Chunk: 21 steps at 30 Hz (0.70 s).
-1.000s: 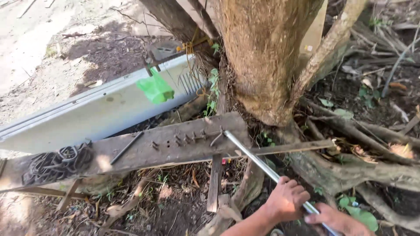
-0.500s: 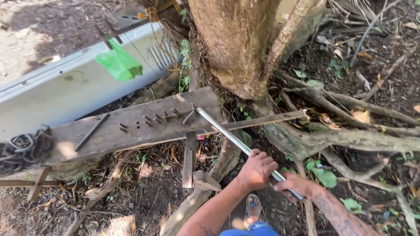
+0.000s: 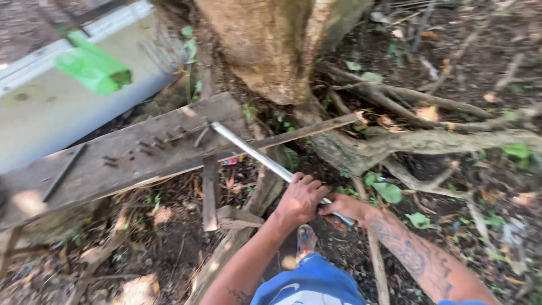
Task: Bending a piece of rebar using a hollow metal pipe as a lever against a wooden jig.
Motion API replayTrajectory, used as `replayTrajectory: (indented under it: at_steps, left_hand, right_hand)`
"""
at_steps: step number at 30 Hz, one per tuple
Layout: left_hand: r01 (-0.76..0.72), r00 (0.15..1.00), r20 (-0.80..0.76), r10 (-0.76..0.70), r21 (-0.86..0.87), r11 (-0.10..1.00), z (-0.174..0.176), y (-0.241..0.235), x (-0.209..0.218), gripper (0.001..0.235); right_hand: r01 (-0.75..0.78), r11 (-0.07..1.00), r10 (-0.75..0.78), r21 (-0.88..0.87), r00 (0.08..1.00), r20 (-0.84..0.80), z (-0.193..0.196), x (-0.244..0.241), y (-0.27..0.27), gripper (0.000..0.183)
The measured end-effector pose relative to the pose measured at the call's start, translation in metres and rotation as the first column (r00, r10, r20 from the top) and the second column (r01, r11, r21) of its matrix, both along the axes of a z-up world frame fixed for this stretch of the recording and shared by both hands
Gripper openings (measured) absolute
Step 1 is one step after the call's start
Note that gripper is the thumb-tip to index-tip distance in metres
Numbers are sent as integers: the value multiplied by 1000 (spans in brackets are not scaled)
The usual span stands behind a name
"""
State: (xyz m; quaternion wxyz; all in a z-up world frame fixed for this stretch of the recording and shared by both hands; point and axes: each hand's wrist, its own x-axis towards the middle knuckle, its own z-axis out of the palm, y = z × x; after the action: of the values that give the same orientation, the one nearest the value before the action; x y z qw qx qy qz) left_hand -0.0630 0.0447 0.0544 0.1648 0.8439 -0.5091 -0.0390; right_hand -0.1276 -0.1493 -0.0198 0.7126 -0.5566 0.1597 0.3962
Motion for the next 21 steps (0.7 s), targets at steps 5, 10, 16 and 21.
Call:
replayTrajectory:
  at_steps: [5, 10, 16, 21]
  left_hand:
    - [-24, 999, -39, 29, 132, 991, 7, -3, -1, 40]
    - [-13, 998, -51, 24, 208, 978, 9, -6, 0, 39]
    - [7, 999, -50, 2, 180, 984, 9, -4, 2, 38]
    - [6, 999, -54, 4, 186, 983, 10, -5, 4, 38]
  right_hand:
    - [-69, 995, 68, 66, 998, 15, -19, 4, -9, 26]
    - [-116, 993, 118, 32, 992, -48, 16, 8, -5, 25]
    - [-64, 998, 64, 6, 996, -54, 15, 7, -6, 27]
    - [-100, 995, 99, -19, 995, -32, 15, 8, -9, 23]
